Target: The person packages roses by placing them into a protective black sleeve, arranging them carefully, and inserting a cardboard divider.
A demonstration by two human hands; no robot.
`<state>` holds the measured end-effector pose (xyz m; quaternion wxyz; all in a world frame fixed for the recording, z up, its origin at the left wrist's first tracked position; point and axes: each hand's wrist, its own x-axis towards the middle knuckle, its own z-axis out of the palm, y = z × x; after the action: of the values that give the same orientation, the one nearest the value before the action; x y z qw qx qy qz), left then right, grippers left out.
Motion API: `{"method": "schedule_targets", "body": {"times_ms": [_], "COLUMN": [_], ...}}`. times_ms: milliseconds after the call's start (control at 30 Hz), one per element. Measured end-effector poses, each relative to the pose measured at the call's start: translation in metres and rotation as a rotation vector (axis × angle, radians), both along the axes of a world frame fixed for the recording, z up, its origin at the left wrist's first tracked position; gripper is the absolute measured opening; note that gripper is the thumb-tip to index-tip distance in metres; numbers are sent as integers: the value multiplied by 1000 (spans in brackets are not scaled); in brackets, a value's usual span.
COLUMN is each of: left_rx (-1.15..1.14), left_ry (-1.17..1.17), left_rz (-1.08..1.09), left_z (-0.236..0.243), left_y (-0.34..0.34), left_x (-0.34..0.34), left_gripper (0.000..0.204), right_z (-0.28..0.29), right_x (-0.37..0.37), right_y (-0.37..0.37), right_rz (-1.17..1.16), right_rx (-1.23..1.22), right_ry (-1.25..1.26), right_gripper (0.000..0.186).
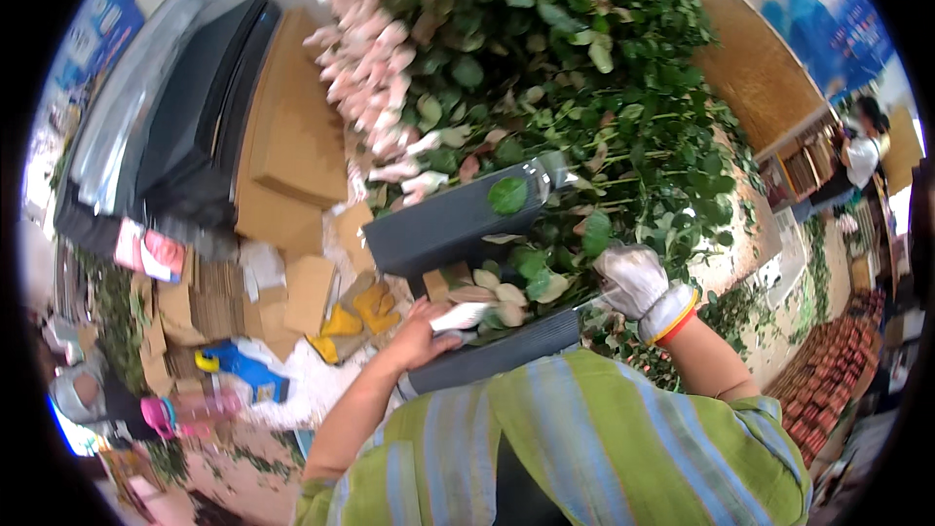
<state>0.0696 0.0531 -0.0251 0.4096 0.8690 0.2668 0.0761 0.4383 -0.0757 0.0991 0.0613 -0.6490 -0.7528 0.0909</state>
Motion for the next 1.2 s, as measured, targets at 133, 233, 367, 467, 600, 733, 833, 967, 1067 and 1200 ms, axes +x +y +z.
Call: {"method": "schedule_targets", "body": {"times_ms": [133, 233, 367, 467, 600, 733, 833, 967, 1067, 1200], "left_rx": [-64, -30, -45, -97, -86, -53, -63, -45, -37, -8], "left_ry": [-71, -19, -45, -44, -106, -124, -154, -116, -96, -82], "left_rz": [55, -46, 7, 26, 17, 7, 19, 15, 8, -4], "left_z": [-6, 1, 4, 4, -2, -3, -5, 1, 0, -2], "left_y": [-1, 2, -1, -2, -1, -2, -1, 0, 0, 0], "left_x": [-1, 6, 6, 6, 6, 3, 2, 4, 5, 3], "left_gripper": [50, 44, 45, 46, 43, 43, 42, 42, 43, 42], "right_z": [6, -13, -24, -34, -2, 9, 6, 67, 83, 96], "right_x": [-21, -1, 35, 61, 52, 66, 118, 135, 153, 137], "right_y": [36, 39, 28, 5, -13, -28, -36, -29, -45, -55], "right_rz": [-18, 54, 67, 136, -2, -429, -721, -937, -782, -822], "right_rx": [-218, -256, -107, 290, 44, 269, 486, 684, 1125, 1037], "right_ry": [-220, -254, -222, 13, 111, 456, 825, 684, 862, 684], "right_gripper": [13, 11, 16, 28, 39, 37, 37, 36, 41, 38]}}
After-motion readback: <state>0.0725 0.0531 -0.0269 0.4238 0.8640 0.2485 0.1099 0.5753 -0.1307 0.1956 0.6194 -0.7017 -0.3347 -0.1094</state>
